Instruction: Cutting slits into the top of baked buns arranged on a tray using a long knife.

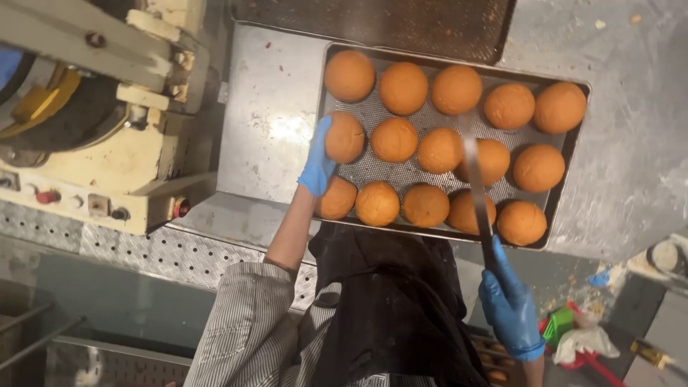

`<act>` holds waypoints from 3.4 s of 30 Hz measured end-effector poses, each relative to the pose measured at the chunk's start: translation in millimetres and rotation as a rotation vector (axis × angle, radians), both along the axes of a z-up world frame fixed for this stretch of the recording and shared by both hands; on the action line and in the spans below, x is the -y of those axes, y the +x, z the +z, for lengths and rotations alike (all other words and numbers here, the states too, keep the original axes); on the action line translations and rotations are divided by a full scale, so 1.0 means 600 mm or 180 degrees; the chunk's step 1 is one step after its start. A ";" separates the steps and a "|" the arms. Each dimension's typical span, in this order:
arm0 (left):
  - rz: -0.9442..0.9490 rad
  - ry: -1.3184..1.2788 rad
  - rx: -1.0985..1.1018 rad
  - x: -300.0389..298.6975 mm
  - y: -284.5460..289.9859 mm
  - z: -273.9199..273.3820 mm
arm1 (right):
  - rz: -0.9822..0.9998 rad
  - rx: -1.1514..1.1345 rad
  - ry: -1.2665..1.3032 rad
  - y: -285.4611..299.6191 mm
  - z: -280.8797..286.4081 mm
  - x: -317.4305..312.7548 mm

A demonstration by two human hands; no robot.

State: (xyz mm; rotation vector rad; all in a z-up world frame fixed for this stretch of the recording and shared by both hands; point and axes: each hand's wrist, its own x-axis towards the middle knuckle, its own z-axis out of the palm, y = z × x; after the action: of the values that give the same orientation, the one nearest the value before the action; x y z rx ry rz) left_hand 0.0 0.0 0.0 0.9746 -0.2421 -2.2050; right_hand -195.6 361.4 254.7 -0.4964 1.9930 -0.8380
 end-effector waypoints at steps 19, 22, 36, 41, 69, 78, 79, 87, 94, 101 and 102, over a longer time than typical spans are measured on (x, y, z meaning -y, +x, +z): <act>-0.2766 -0.3953 0.4185 -0.018 -0.193 0.080 | -0.0008 0.0255 -0.1056 -0.145 -0.027 0.012; -0.2769 -0.3697 0.3718 -0.050 -0.170 0.074 | 0.0029 0.0105 -0.1119 -0.164 -0.040 0.010; -0.0621 -0.0230 -0.2885 -0.147 -0.218 0.314 | 0.0673 -0.1230 -0.1482 -0.089 -0.014 0.120; -0.0545 -0.0999 -0.2371 -0.151 -0.255 0.337 | 0.0893 -0.1405 -0.2005 -0.073 0.007 0.153; 0.0692 -0.0906 -0.2358 -0.144 -0.255 0.398 | 0.1284 -0.1999 -0.1991 -0.019 -0.016 0.129; 0.0735 -0.0680 -0.2294 -0.146 -0.251 0.346 | 0.1287 -0.2056 -0.1820 -0.019 -0.006 0.172; 0.0729 -0.0683 -0.2295 -0.143 -0.245 0.370 | 0.1282 -0.2058 -0.1823 -0.015 -0.009 0.160; 0.0653 -0.0204 -0.2236 -0.150 -0.245 0.328 | 0.1886 -0.2508 -0.2491 -0.027 0.006 0.190; 0.0900 -0.0932 -0.2257 -0.142 -0.248 0.395 | 0.1563 -0.2027 -0.2079 -0.029 -0.026 0.180; 0.0951 -0.0748 -0.2150 -0.142 -0.240 0.414 | 0.1574 -0.2068 -0.2138 -0.026 -0.031 0.168; 0.1001 -0.0957 -0.2092 -0.143 -0.240 0.434 | 0.1636 -0.2133 -0.2230 -0.028 -0.038 0.156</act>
State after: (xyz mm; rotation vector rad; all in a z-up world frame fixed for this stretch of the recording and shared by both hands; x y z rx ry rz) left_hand -143.9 86.0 260.3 0.0896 -0.0972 -1.9956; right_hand -212.1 268.1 231.9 -1.8014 1.9264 -1.1089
